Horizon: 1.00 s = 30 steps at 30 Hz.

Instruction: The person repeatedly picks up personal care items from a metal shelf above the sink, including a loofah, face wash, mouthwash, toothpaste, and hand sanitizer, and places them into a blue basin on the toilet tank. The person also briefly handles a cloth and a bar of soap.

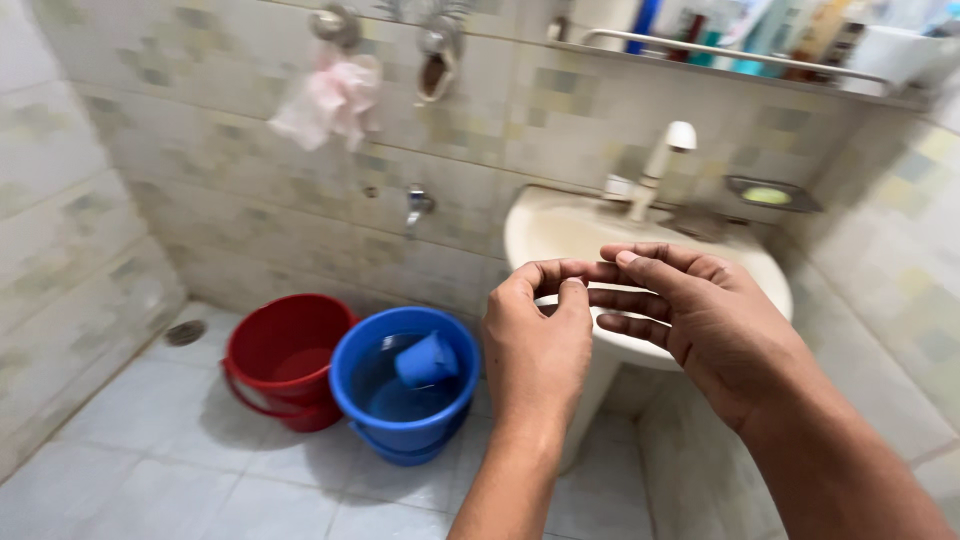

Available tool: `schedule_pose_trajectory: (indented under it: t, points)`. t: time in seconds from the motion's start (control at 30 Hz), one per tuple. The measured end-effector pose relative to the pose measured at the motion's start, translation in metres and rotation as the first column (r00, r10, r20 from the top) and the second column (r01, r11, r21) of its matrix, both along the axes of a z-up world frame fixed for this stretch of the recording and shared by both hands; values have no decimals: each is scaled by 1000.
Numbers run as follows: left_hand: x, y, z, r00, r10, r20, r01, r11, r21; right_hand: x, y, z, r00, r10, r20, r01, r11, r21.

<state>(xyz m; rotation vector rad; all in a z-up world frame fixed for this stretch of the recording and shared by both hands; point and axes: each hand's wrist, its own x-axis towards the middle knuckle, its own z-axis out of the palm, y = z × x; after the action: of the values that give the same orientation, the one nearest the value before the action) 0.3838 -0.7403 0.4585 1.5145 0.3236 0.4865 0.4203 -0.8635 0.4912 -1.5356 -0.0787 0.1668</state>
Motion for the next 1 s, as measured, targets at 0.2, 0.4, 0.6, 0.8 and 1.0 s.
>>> schedule_pose_trajectory:
  t: [0.2,0.4,0.6,0.8,1.0]
  points:
    - [27,-65,-5,986,-158,43,159,987,-11,13,-71,-7,990,-144,-5,144,989,36]
    - [49,-107,-5,961,-274,-22,274,962,-15,22,-116,-10,973,-232,-14,232,973,5]
    - [67,-132,-2,933,-356,-41,356,934,-9,29,-142,-7,950,-313,-9,313,950,-4]
    - [83,-142,-4,919,-394,-29,394,919,-4,39,-150,-7,926,-377,-25,377,926,-17]
    - [108,-143,-6,922,-387,2,387,922,0,64,-154,-11,943,-333,-4,333,943,17]
